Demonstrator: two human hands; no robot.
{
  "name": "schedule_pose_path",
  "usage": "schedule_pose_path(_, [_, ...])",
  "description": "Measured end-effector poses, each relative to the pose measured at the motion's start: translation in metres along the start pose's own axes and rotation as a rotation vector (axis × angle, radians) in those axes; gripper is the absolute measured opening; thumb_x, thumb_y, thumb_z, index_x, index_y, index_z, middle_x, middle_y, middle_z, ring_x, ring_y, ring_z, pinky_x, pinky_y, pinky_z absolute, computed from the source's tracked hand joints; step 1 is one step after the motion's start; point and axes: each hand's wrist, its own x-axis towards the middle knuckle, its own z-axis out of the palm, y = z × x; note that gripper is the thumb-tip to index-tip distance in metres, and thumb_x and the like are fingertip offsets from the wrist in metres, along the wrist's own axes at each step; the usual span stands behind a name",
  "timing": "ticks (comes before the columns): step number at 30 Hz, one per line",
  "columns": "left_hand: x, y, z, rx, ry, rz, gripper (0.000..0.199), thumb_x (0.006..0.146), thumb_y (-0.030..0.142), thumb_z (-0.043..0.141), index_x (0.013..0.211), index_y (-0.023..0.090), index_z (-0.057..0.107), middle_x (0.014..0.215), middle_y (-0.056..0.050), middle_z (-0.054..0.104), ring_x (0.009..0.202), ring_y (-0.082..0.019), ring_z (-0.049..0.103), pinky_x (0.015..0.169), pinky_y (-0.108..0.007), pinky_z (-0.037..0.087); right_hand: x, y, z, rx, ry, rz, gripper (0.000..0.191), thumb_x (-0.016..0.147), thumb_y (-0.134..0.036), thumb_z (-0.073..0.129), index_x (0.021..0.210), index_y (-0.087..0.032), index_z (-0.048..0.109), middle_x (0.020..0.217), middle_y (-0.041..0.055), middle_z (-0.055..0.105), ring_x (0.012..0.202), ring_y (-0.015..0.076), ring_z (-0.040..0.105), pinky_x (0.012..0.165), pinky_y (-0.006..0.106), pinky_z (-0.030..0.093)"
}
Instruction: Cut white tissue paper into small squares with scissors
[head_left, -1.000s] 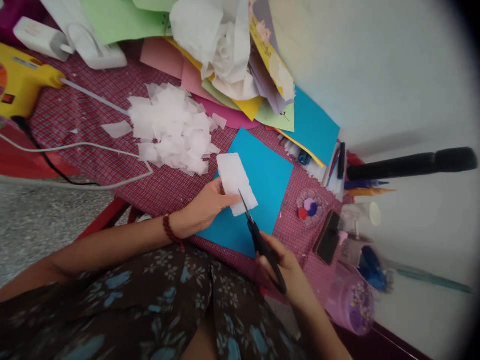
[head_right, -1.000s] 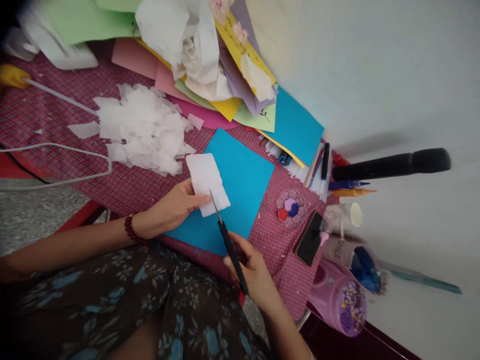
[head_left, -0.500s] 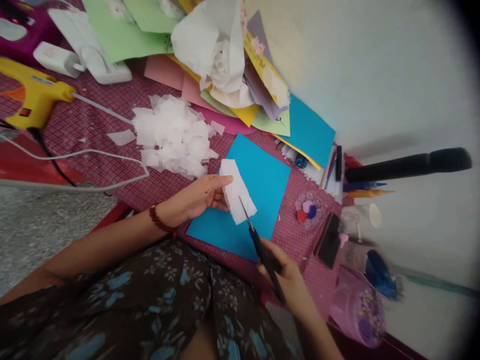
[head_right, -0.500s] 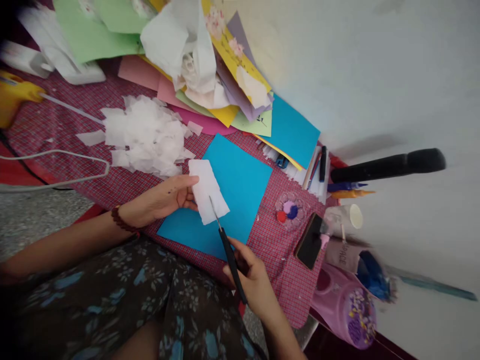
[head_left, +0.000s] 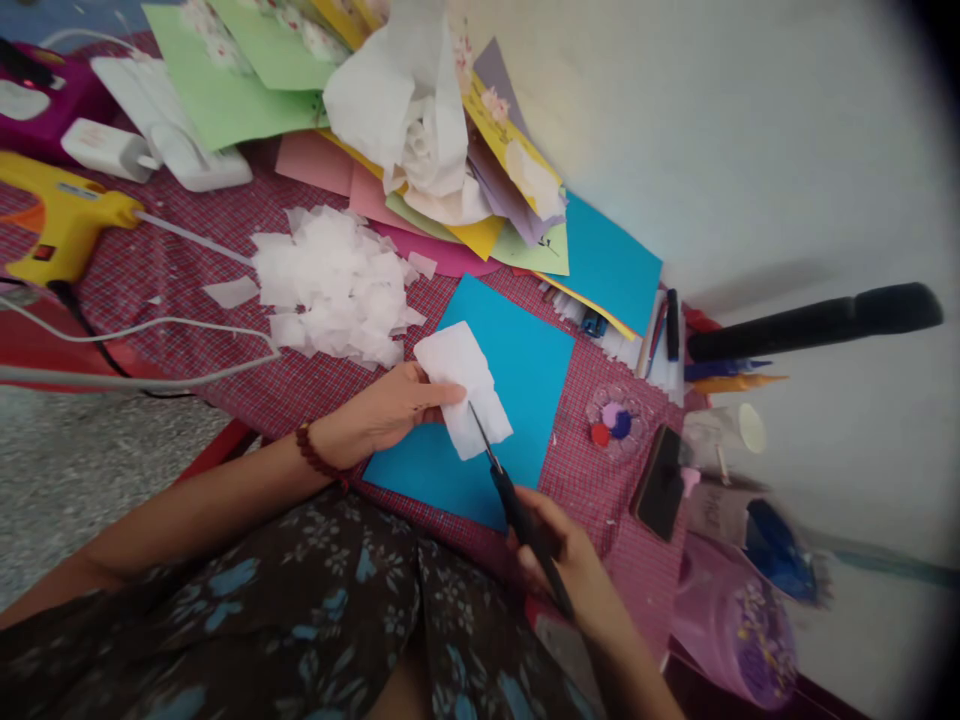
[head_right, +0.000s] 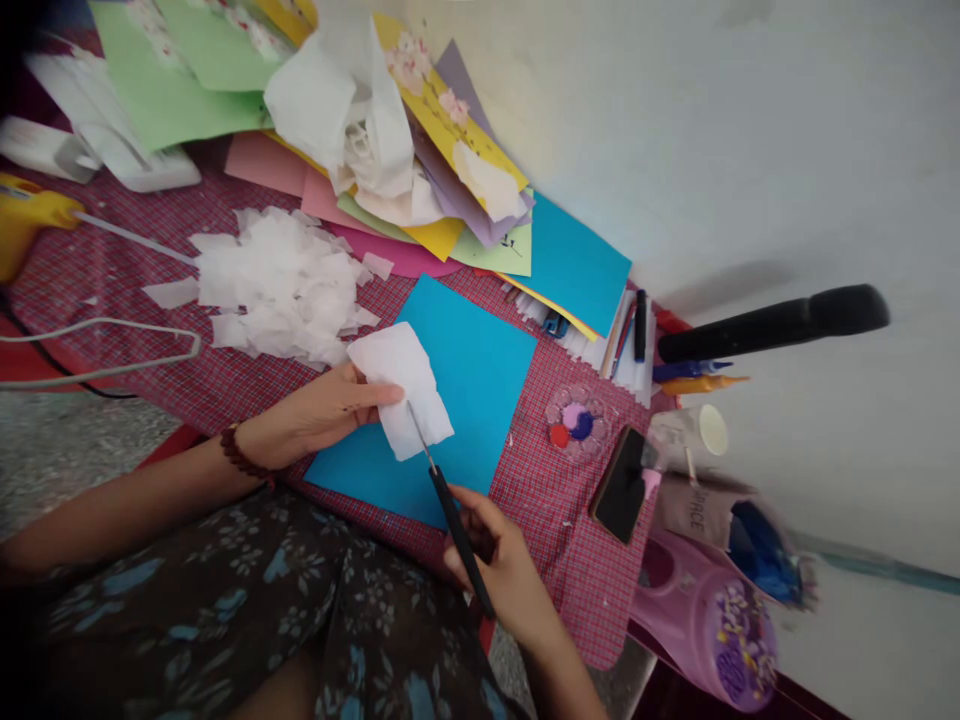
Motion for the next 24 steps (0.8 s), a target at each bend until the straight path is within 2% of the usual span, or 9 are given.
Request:
schedule_pose_path(4, [0.000,0.000,-0.001,0.029,0.005,0.029,0.035,0.065,0.022,0.083,0.097,0.013,0.071,0.091,-0.008,0.075,0.081,-0.020,0.068,0.077,-0.032,0.054,0.000,-0.002,-0.005,0.041,-0.136,-0.063,0.066,0.080,-0.062,0.068,0.135,-0.031,0.049,0.094,0.0025,0.054,0.068,0.0122,0.046,0.056,0.024,0.037])
schedule_pose_path(7, [-0.001,-0.001,0.001,0.061,0.008,0.011,0.032,0.066,0.021,0.082,0.095,0.012,0.072,0.091,-0.008,0.076,0.081,-0.020,0.068,0.076,-0.031,0.054,0.002,-0.002,-0.005,0.060,-0.194,-0.061,0.066,0.080,-0.064,0.066,0.135,-0.031,0.048,0.094,0.0018,0.052,0.066,0.0113,0.043,0.056,0.024,0.035])
schedule_pose_path(16, [-0.011,-0.010,0.015,0.114,0.074,-0.065,0.028,0.065,0.017,0.079,0.091,0.013,0.071,0.087,-0.006,0.075,0.075,-0.018,0.066,0.070,-0.028,0.053,0.011,-0.005,0.001,0.065,-0.154,-0.068,0.068,0.080,-0.066,0.066,0.133,-0.027,0.049,0.091,0.0019,0.053,0.071,0.0136,0.045,0.062,0.027,0.035])
schedule_pose_path(24, [-0.010,-0.010,0.018,0.084,0.059,-0.105,0.030,0.065,0.015,0.077,0.094,0.012,0.071,0.091,-0.008,0.075,0.080,-0.019,0.068,0.075,-0.030,0.053,0.014,-0.001,0.001,0.018,-0.082,-0.041,0.063,0.080,-0.061,0.069,0.128,-0.025,0.051,0.087,0.0017,0.054,0.066,0.0134,0.044,0.053,0.025,0.036])
